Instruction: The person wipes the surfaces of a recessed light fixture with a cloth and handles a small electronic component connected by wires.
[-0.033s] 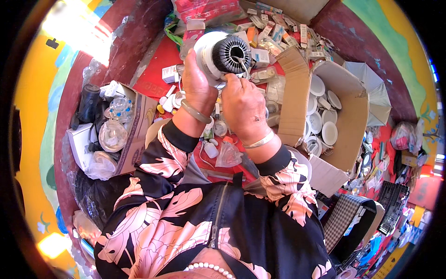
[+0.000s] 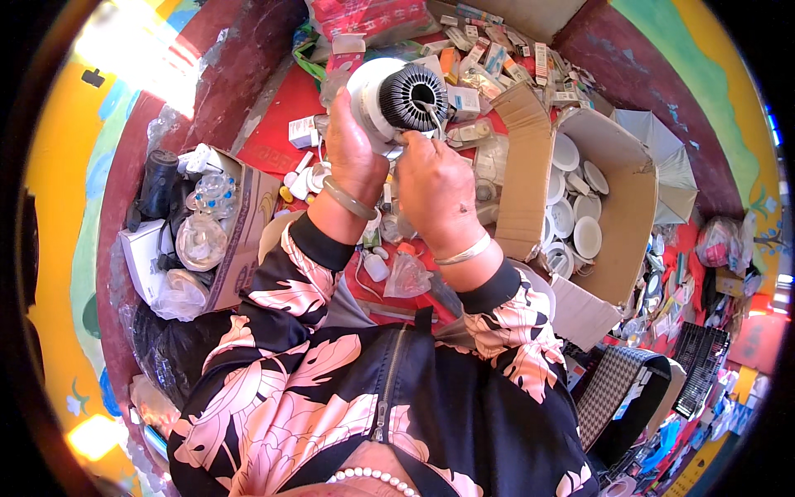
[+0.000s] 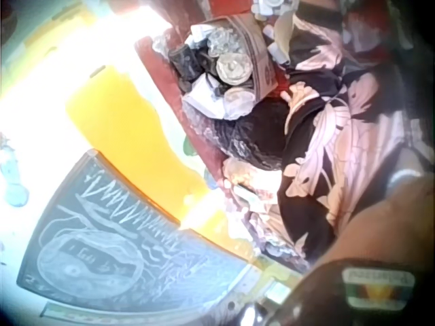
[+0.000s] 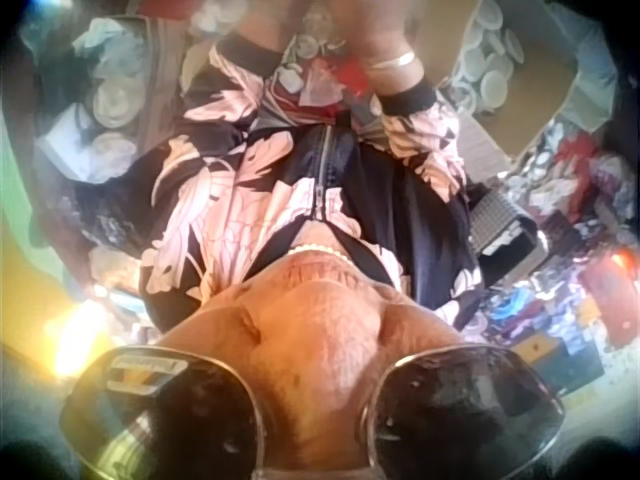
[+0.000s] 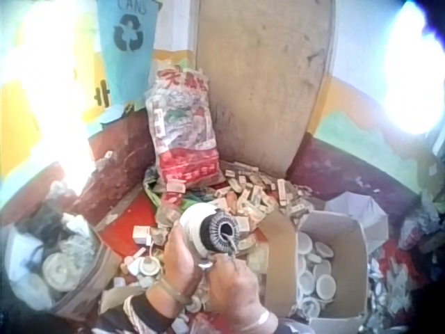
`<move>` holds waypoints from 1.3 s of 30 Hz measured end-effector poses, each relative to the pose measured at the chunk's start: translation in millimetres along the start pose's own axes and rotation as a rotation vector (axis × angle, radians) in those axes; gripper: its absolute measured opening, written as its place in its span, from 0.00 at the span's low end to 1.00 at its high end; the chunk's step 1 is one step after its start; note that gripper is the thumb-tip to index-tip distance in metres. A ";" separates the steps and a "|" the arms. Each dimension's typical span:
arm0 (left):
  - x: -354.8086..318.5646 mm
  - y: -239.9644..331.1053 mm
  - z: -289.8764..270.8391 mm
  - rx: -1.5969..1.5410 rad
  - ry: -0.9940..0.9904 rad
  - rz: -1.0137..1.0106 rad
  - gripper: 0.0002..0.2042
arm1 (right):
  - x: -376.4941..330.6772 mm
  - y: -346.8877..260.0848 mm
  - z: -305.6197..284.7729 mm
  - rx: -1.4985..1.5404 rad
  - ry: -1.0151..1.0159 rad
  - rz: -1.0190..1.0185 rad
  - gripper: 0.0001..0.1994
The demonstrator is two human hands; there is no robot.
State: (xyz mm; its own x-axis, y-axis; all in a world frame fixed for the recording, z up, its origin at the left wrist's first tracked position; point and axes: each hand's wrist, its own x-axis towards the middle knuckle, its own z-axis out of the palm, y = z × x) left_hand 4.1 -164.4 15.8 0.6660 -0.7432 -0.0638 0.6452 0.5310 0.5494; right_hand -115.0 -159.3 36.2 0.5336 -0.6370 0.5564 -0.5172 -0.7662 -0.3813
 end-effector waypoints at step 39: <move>25.9 -12.2 -34.9 0.017 -0.011 -0.174 0.22 | 22.8 31.8 -32.2 0.423 -0.368 -0.256 0.16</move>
State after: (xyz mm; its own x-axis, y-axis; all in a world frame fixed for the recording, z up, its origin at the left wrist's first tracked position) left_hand 26.5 -175.9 -21.6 0.5409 -0.8276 -0.1500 0.7437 0.3873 0.5450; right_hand -140.8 -195.5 60.6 0.8407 -0.3582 0.4061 -0.0725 -0.8177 -0.5710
